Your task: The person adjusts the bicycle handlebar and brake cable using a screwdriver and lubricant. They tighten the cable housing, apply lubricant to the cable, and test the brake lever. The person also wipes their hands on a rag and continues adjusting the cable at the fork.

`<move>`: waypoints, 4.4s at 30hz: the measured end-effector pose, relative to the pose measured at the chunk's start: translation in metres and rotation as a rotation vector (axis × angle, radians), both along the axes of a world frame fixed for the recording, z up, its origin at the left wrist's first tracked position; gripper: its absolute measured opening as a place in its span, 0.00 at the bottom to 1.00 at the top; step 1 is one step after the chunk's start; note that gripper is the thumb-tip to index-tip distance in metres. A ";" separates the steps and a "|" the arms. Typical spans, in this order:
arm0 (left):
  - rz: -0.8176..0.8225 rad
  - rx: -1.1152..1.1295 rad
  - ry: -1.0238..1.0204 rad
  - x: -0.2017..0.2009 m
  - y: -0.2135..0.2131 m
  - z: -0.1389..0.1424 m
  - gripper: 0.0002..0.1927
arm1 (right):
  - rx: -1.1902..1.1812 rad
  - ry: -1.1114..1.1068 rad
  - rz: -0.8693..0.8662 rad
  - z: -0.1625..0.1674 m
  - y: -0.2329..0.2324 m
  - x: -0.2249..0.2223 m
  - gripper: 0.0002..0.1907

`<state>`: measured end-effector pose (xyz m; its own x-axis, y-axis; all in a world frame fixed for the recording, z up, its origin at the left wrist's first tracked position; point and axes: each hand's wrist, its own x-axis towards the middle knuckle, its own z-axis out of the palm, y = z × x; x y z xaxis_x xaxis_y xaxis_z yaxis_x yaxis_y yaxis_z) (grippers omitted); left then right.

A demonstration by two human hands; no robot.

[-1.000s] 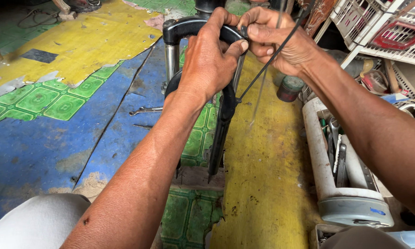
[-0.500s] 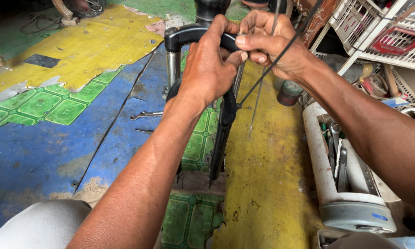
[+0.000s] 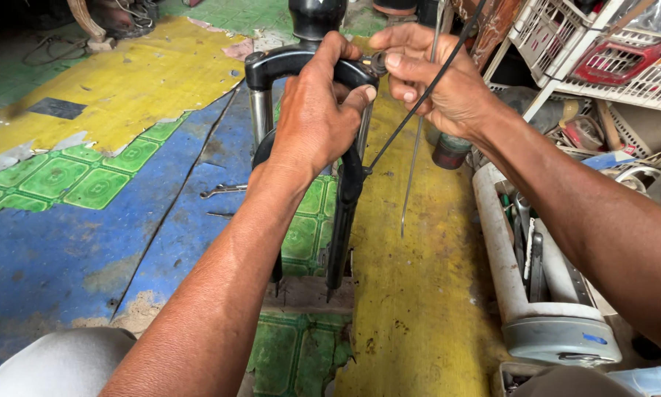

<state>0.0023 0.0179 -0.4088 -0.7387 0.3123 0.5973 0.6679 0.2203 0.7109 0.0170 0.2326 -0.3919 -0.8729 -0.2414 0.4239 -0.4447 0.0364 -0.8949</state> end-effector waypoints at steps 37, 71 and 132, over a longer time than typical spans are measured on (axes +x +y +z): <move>0.441 -0.188 0.465 0.045 0.017 -0.014 0.27 | -0.173 -0.134 -0.075 -0.024 0.015 0.048 0.16; -0.418 0.758 -1.070 0.079 0.072 -0.022 0.08 | -0.009 0.111 -0.242 -0.052 0.034 0.117 0.10; 0.200 -0.218 0.274 0.037 -0.005 -0.026 0.22 | 0.616 -0.904 -0.215 -0.212 -0.057 0.078 0.12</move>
<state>0.0394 0.0132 -0.4352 -0.6200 0.3198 0.7165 0.7552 0.4908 0.4344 0.0952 0.1756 -0.6040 -0.8485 0.0017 -0.5292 0.4307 0.5832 -0.6888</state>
